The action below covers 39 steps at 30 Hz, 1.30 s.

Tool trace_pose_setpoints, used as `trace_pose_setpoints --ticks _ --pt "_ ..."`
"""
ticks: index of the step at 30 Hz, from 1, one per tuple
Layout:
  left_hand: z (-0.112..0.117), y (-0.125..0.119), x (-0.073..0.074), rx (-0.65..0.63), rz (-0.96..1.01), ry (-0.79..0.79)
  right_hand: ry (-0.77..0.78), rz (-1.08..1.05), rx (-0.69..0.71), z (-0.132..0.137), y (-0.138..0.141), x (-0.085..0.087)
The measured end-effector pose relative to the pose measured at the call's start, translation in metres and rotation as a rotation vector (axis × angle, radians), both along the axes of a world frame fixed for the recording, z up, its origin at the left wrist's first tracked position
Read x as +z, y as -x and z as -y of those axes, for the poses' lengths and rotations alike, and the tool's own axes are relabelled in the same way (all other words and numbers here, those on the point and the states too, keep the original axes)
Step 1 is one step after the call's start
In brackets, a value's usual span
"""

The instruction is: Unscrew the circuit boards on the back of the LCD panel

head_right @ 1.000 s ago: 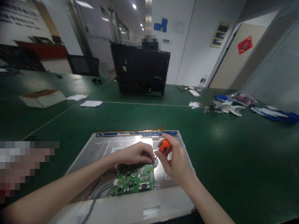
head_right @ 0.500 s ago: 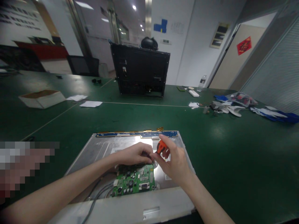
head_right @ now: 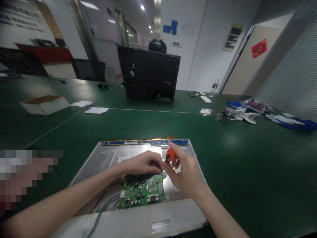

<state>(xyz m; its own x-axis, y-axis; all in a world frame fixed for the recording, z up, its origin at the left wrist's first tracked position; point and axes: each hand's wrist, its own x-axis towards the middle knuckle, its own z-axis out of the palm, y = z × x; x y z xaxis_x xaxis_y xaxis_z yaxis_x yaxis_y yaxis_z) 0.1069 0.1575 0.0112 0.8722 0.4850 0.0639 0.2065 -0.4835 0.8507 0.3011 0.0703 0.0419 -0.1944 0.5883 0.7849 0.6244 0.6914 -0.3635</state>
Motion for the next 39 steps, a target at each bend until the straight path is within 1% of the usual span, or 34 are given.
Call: trace_pose_setpoints --ticks 4,10,12,21,25,29,33,35,39 --pt "0.0005 -0.0001 -0.0001 -0.002 0.003 0.002 -0.005 -0.007 0.002 -0.0008 -0.0009 -0.0015" --pt "0.0007 -0.0001 0.0008 -0.009 0.024 0.005 0.093 -0.026 0.097 0.0024 -0.0017 -0.0012" --pt "0.0008 -0.0001 0.0013 -0.009 0.019 0.004 0.101 -0.029 0.109 0.0029 -0.0012 -0.0007" --pt "0.0011 0.0001 0.0032 -0.013 0.011 -0.019 0.004 -0.009 0.02 -0.0016 -0.0002 -0.0033" --pt "0.0014 -0.0002 0.0036 -0.019 0.013 -0.026 0.0 -0.002 0.029 -0.0014 -0.0005 -0.0022" --pt "0.0012 -0.0009 0.0016 -0.013 0.014 -0.006 0.032 -0.005 0.08 0.0008 0.0003 0.0011" --pt "0.0009 -0.0012 0.0004 -0.02 0.033 -0.001 0.061 -0.023 0.116 0.0008 0.0001 0.0005" --pt "0.0009 -0.0011 0.0005 -0.018 0.033 -0.002 0.056 -0.025 0.108 -0.0001 -0.0003 -0.0011" --pt "0.0011 -0.0007 0.0009 -0.006 0.023 0.013 -0.004 -0.007 0.04 -0.0012 -0.0011 -0.0038"
